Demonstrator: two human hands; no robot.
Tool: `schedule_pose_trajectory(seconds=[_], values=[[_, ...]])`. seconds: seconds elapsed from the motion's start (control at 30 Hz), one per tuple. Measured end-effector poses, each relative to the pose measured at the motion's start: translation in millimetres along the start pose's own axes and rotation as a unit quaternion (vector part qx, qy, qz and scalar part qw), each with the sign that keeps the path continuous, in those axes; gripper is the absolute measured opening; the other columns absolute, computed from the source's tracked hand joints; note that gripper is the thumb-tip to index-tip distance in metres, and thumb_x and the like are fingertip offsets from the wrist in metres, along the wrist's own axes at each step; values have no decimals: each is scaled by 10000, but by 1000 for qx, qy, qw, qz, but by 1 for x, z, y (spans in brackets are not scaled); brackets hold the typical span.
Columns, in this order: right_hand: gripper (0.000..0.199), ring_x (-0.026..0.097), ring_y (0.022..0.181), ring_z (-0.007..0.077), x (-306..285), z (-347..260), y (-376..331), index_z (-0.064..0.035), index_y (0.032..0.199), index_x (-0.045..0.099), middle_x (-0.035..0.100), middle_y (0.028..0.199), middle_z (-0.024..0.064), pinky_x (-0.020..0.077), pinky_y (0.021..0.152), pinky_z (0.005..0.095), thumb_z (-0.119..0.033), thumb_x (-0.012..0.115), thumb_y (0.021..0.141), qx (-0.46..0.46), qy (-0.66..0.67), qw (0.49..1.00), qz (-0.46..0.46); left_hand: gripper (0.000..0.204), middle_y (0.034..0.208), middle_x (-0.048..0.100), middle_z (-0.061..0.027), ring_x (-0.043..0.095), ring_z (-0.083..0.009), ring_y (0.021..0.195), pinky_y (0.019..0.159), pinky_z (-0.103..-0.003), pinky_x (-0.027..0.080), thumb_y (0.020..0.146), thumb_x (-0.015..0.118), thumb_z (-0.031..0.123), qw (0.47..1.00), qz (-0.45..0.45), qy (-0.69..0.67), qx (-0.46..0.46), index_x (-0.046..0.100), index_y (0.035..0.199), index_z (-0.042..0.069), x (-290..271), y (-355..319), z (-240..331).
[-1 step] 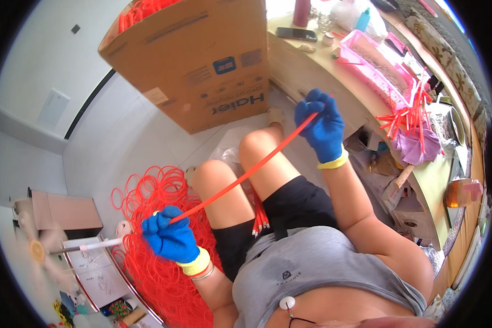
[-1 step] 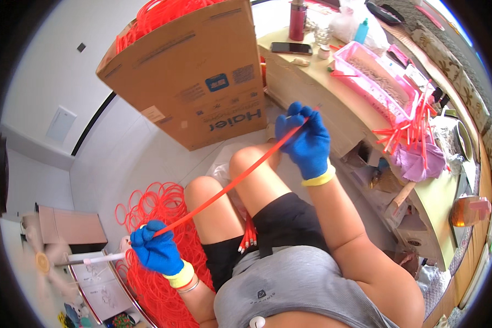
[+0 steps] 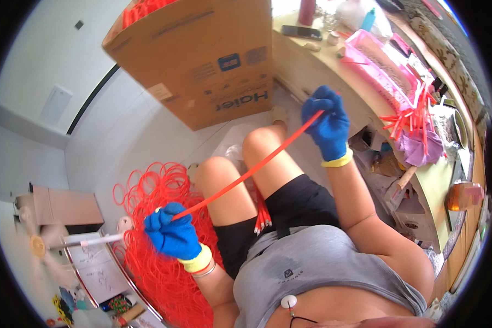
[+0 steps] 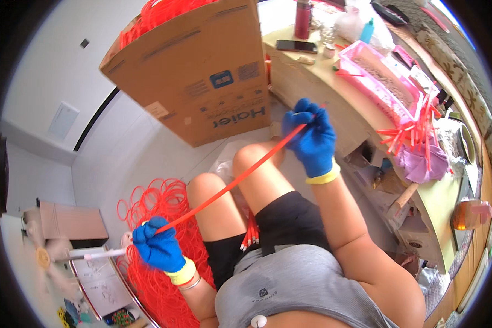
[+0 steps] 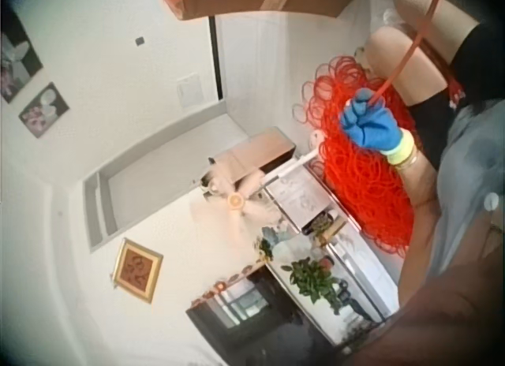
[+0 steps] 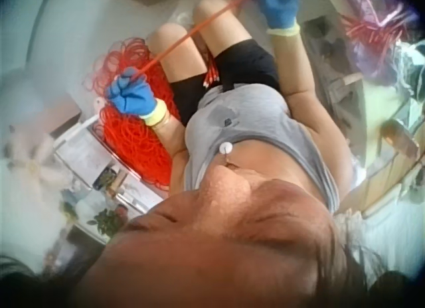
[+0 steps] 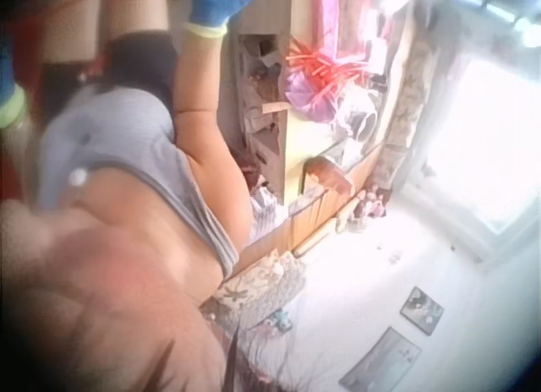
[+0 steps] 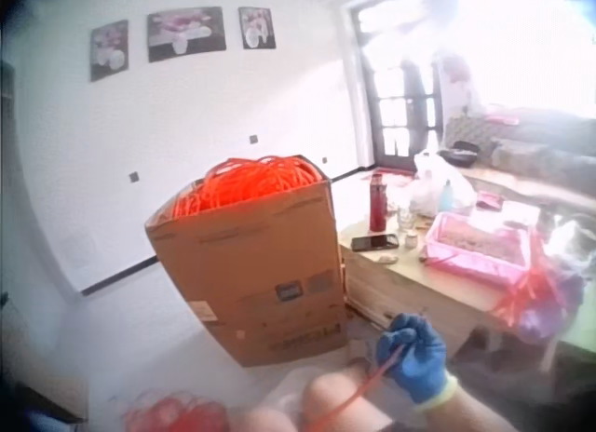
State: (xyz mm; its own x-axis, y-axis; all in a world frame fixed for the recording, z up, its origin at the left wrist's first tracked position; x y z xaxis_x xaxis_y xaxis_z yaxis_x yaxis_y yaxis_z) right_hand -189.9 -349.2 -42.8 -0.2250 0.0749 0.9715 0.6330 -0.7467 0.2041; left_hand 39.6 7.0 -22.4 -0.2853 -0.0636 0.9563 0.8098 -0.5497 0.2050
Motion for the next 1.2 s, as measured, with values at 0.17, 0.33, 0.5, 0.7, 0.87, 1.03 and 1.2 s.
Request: schedule_pose_trajectory(seconds=[0.17, 0.33, 0.5, 0.7, 0.87, 1.03, 1.2], values=[[272, 447, 618, 65, 30, 7, -1, -139, 1230, 702, 539, 761, -80, 408, 686, 238, -256, 596, 1008, 33, 4, 997, -69, 316, 663, 474, 2, 418, -136, 631, 793, -392, 433, 989, 547, 196, 993, 114, -13, 2, 506, 682, 133, 16, 0, -5], [282, 414, 528, 83, 25, -4, -5, -170, 765, 537, 452, 634, -68, 384, 567, 240, -234, 521, 1040, 75, -43, 992, -88, 455, 593, 363, 40, 333, -122, 570, 595, -313, 318, 1041, 493, 406, 986, -148, -42, -70, 357, 657, 203, 18, -1, -3], [248, 428, 533, 76, 41, -6, -24, -175, 824, 529, 472, 666, -60, 384, 559, 256, -293, 518, 1042, 115, -140, 981, -70, 344, 674, 571, -5, 530, -215, 586, 561, -354, 426, 954, 653, 347, 950, -280, 77, -117, 530, 690, 163, 38, -14, 9], [259, 634, 642, 244, 98, 40, -64, -96, 799, 670, 648, 699, 50, 515, 610, 411, -335, 671, 900, 213, -527, 787, -242, 184, 751, 640, -40, 606, -264, 644, 580, -381, 471, 849, 752, 225, 837, -214, 482, -145, 621, 760, 132, 82, -53, 21], [229, 662, 697, 310, 112, 103, -79, -45, 963, 723, 708, 871, 129, 529, 644, 389, -187, 745, 786, 190, -715, 470, -481, 236, 842, 696, -90, 670, -324, 728, 635, -407, 516, 676, 829, 31, 596, -266, 749, -109, 704, 874, 57, 101, -72, 5], [252, 683, 735, 338, 93, 107, -106, 16, 975, 701, 701, 916, 202, 554, 673, 433, -190, 634, 846, 190, -747, 399, -497, 223, 885, 711, -99, 678, -319, 748, 658, -404, 527, 699, 808, 55, 538, -294, 785, -86, 706, 897, 54, 91, -77, -15], [324, 697, 789, 376, 9, 94, -148, 71, 983, 682, 690, 944, 267, 572, 715, 478, -196, 517, 903, 58, -687, 450, -568, 197, 888, 712, -98, 666, -311, 730, 648, -396, 515, 721, 780, 87, 507, -301, 803, -91, 713, 904, 58, 90, -82, -21]])
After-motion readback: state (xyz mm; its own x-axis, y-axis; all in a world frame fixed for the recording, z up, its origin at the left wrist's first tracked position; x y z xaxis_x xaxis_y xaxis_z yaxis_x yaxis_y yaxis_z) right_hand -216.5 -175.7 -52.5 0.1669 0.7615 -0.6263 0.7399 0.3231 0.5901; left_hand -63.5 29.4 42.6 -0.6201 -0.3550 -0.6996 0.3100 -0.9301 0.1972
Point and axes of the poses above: each hand's wrist, its own y-axis towards the middle knuckle, its own x-axis out of the palm, z = x × y, the point moved 1 cm from there along y, towards the middle knuckle
